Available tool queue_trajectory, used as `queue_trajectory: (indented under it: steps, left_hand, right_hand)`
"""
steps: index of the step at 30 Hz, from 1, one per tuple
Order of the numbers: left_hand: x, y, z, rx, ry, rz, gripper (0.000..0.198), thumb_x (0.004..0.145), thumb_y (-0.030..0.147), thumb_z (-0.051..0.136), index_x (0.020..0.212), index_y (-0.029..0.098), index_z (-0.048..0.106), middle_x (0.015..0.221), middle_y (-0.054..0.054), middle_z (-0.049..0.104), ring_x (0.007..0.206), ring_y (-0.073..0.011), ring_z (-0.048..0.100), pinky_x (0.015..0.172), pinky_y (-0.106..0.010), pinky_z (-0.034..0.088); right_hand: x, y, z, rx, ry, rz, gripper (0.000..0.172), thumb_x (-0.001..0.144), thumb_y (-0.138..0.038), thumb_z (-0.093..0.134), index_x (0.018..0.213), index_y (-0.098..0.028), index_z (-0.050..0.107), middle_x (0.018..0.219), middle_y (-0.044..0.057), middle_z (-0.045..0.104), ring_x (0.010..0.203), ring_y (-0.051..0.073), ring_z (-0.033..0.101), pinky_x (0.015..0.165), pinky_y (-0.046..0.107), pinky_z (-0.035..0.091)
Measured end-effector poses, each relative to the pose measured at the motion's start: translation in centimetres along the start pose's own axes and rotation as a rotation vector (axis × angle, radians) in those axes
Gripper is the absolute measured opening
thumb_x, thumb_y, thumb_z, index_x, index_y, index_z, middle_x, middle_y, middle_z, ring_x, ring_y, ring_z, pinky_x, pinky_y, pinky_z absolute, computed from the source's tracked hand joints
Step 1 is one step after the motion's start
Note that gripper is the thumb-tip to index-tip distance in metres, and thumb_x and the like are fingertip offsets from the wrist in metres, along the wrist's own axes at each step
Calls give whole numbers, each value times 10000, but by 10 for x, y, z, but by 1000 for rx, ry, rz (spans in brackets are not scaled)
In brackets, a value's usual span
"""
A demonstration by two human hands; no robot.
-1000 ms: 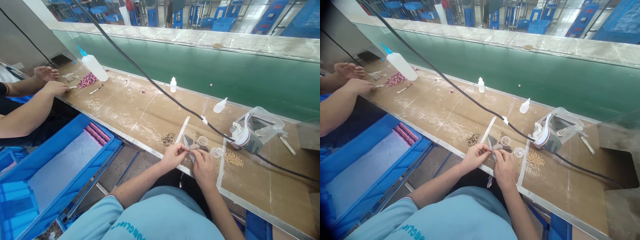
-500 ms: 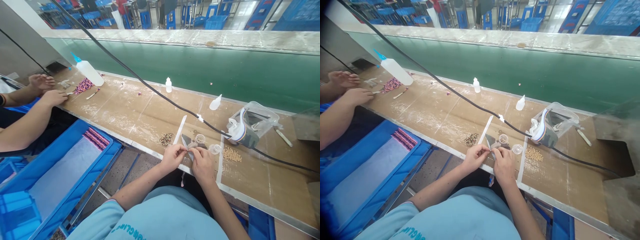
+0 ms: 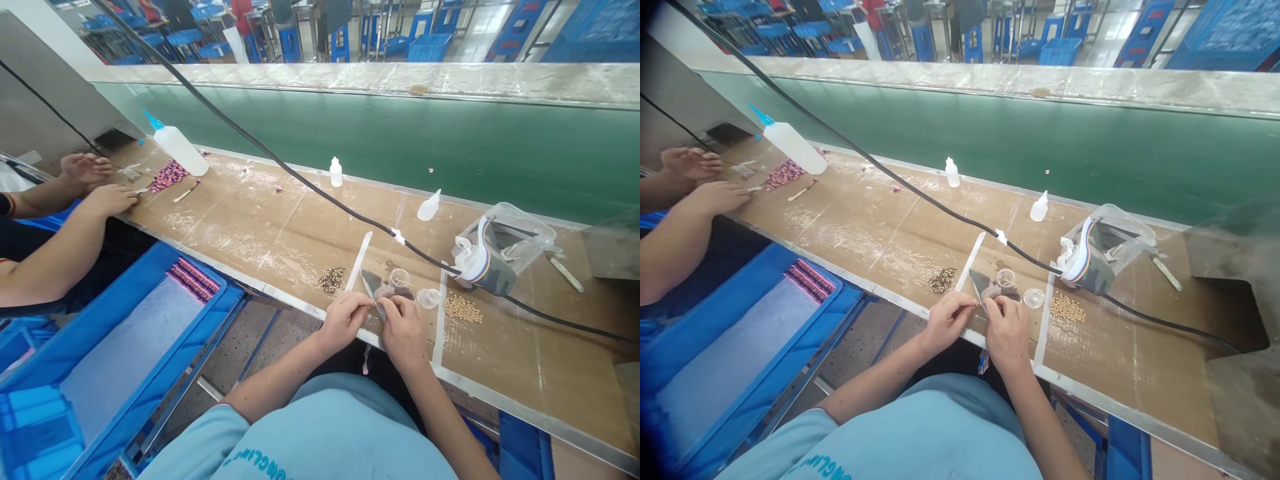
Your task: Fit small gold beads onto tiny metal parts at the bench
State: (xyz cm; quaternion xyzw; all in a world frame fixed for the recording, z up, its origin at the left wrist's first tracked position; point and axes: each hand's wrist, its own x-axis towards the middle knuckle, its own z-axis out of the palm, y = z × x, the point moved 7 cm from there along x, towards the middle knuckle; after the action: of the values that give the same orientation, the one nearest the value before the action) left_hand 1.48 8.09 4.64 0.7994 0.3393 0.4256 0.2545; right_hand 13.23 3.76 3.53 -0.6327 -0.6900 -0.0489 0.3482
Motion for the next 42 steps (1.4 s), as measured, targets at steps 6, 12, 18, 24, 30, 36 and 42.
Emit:
queue_trajectory:
  steps: [6,12,18,24,30,36,42]
  left_hand:
    - [-4,7,-10,-78,113,86,137,841,71,533,885,191,585,825,-44,700,781,-125,654,721,-257,526]
    - [-8,7,-7,-158,85,96,126,849,104,534,902,195,603,857,-59,712,800,-132,666,713,-269,539]
    - [-10,5,-1,-216,25,65,115,859,124,518,902,191,601,897,-75,723,847,-143,682,732,-273,552]
    - [-10,7,-2,-222,41,82,98,851,107,528,875,182,587,905,-83,726,862,-138,688,746,-255,559]
    - [-11,2,3,-211,-14,14,94,866,160,517,860,187,607,916,-83,731,871,-145,691,769,-270,563]
    - [-13,-2,4,-295,3,-37,81,855,174,539,827,181,615,915,-93,736,855,-142,697,754,-261,567]
    - [-18,-13,15,-499,-41,-255,168,859,301,556,775,170,619,927,-106,734,862,-157,698,762,-287,568]
  right_hand:
    - [-1,-4,-18,176,61,20,257,871,-126,471,1089,-197,585,956,71,611,876,193,551,784,348,455]
    - [-5,-6,-28,287,120,67,116,851,-153,562,949,-201,602,857,44,641,808,172,578,734,328,467]
    - [-4,-11,-30,249,139,48,55,857,-175,574,878,-201,618,804,29,662,756,159,588,713,314,450]
    - [-3,-14,-34,223,152,12,61,858,-164,582,893,-201,614,808,26,664,755,151,590,716,308,446]
    - [-5,-13,-31,235,133,-10,76,869,-162,572,915,-207,613,822,25,675,765,152,608,712,308,463]
    - [-6,-13,-32,261,132,7,71,874,-164,566,916,-208,603,830,26,681,772,157,618,714,315,475]
    - [-4,-13,-36,292,150,30,51,860,-177,590,894,-214,602,813,21,682,758,158,624,696,313,486]
